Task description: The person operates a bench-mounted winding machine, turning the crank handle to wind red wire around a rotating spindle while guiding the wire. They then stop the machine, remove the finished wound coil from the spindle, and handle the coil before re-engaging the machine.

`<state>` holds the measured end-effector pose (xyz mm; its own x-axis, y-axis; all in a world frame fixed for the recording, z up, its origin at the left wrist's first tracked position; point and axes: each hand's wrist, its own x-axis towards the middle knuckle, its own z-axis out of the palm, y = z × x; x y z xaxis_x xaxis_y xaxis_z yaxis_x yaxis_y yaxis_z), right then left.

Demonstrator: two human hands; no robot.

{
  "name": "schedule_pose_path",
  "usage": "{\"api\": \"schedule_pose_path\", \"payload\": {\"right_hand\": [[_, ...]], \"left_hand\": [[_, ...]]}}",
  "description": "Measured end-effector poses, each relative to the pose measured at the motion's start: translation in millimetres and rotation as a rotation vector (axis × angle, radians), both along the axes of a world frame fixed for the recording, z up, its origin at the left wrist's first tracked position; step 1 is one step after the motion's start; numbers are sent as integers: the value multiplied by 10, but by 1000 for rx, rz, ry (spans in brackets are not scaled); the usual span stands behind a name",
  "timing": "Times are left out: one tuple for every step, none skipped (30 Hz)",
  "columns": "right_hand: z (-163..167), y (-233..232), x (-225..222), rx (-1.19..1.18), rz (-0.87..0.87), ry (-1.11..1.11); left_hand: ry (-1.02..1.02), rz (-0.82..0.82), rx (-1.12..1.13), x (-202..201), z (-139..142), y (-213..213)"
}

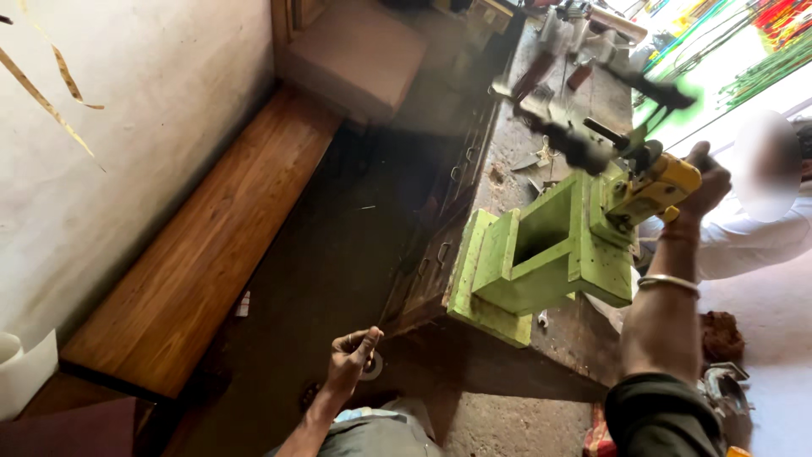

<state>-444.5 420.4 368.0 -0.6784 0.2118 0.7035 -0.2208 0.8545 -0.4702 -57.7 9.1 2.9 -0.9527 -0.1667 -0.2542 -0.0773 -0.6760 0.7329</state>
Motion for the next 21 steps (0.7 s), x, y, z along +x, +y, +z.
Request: {"api": "schedule_pose_path", "payload": {"right_hand": [[-95,-16,85,80,153,102],[-203,-20,181,160,306,199],[-310,-13,278,241,461,294],[-438,-19,369,240,417,290],[-562,-16,461,239,373,287],[-643,17,556,239,328,284],[-701,50,637,259,248,246],[-757,60,700,278,168,209],[-792,66,759,296,89,172],[-828,58,825,195,71,144],[-877,30,903,95,52,114],[-898,6,982,-5,33,85],[-897,-12,1064,70,-8,136],[-896,-40,1150,146,-49,187],[-883,-72,1221,221,-90,237],[-870,-105,1293,215,-105,248],[-861,-134,1374,210,-121,256],[-841,-164,1438,204,-138,265],[-815,-199,1485,214,-115,269],[-785,-225,1535,226,-95,273],[-757,-249,1587,238,-75,274]], "left_hand": [[-1,-4,14,36,-15,2],[-3,1,7,71,-28,0],[-5,5,1,105,-37,3],[-7,10,-7,134,-44,-1],[4,6,4,159,-48,-2],[16,1,15,179,-48,-5],[30,-4,26,193,-47,-8],[18,1,7,201,-43,-12],[6,6,-14,205,-38,-16],[-6,12,-35,202,-32,-19],[3,18,-46,196,-25,-21],[12,23,-57,184,-18,-22],[21,28,-67,169,-10,-21],[32,34,-73,150,-3,-19],[43,39,-80,124,6,-17],[53,44,-89,102,14,-15],[46,43,-84,78,20,-11],[40,41,-79,48,31,-4],[38,38,-76,15,35,-1],[52,35,-63,-18,36,7],[64,32,-49,-46,39,15]]}}
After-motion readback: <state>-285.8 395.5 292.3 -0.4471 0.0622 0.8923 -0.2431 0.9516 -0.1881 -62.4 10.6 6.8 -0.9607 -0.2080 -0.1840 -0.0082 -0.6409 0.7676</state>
